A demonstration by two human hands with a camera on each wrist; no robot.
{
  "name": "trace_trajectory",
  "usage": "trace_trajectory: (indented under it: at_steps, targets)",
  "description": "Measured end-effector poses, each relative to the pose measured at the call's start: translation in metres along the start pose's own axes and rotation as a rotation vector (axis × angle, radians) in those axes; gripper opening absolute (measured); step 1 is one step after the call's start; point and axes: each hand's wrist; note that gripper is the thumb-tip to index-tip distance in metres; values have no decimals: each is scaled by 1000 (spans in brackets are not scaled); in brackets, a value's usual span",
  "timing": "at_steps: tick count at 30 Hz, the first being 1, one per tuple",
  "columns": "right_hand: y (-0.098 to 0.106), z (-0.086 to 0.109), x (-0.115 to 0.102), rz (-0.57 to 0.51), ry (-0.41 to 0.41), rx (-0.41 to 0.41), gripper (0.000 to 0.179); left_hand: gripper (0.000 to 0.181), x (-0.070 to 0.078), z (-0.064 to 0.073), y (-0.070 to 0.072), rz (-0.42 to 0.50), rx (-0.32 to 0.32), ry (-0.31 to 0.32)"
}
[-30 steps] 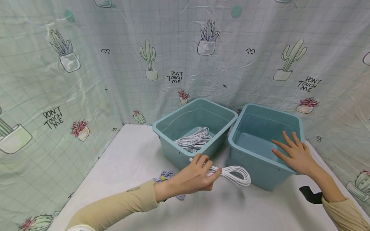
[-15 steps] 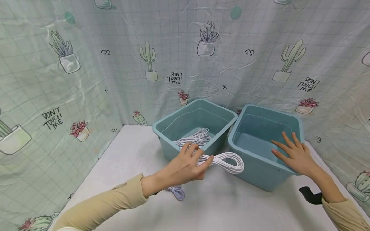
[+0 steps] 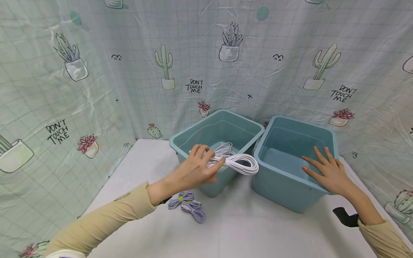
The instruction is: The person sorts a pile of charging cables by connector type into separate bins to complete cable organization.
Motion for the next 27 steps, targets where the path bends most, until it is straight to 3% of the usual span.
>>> trace_trajectory:
  at_steps: [16,27]
  targets:
    - [2,1,-1,4,-3,-8,58,29,-45,-6,-24,84,-11,82]
    - [2,-1,-2,11,-16,-12,59,27,-67,-18,-44,42,-102,149]
Point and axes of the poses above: each hand's wrist, its own z-axis away from the middle knuckle, its own y-axis out of the back of the hand, x = y × z, and after that the axes turned 5 degrees about -x, right-handed
